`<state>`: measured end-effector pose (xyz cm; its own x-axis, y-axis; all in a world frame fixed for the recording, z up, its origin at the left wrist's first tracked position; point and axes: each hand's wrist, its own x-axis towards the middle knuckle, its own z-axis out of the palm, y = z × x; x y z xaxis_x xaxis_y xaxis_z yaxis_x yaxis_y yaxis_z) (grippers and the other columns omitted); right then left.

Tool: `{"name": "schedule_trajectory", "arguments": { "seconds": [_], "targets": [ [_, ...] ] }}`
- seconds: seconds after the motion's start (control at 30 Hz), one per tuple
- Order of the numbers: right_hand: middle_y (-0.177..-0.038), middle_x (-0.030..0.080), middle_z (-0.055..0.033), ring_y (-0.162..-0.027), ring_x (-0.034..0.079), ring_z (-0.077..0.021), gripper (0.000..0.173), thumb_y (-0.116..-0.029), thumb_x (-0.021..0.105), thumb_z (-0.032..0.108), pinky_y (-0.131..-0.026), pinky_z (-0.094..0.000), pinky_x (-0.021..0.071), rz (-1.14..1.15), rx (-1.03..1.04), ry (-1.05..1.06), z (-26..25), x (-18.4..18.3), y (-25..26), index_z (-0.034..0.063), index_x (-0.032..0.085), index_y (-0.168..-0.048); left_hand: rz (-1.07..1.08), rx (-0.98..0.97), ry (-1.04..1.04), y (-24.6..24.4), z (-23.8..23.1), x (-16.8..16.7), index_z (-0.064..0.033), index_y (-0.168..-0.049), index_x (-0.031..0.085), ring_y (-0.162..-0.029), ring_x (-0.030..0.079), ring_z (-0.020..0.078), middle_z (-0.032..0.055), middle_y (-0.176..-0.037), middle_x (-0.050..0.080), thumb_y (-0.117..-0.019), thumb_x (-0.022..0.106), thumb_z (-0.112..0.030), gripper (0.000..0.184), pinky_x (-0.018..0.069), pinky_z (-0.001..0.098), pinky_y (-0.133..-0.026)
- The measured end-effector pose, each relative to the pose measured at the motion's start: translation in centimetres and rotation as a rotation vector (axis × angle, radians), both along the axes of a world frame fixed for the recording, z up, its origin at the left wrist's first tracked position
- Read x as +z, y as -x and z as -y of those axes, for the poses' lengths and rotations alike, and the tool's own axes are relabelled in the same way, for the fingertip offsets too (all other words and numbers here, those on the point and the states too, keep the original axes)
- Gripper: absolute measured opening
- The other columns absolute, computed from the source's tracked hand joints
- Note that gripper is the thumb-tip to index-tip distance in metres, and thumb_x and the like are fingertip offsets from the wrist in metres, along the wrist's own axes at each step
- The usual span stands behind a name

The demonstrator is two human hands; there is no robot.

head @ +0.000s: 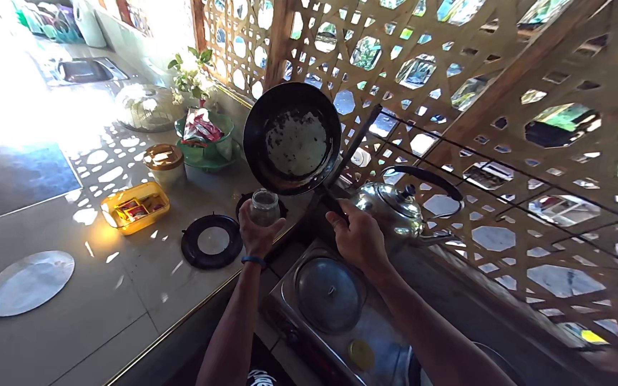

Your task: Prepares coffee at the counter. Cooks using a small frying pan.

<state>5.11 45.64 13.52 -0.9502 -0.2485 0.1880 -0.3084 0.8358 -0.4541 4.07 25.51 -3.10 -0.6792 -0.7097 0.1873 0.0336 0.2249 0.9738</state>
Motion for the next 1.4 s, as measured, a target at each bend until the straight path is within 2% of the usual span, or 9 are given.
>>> {"name": "schedule_trajectory", "arguments": {
  "seconds": [1.4],
  "targets": [
    [-0.076,0.072,-0.0090,-0.071,0.071,-0.0322,0.035,-0.1053,0.053,0.043,-0.061,-0.0550,0.0534,-0.187,-0.013,-0.072,1.1,-0.6,-1.1,0.0236,0.069,-0.130,-0.020,-0.007,0.001,0.1,1.0,0.1,-0.0129,-0.147,0.045,-0.122,0.061,0.0239,0.0133,-0.137,0.059,-0.0542,0.100,-0.039,0.111,0.0528,0.0464,-0.103]
  ]
}}
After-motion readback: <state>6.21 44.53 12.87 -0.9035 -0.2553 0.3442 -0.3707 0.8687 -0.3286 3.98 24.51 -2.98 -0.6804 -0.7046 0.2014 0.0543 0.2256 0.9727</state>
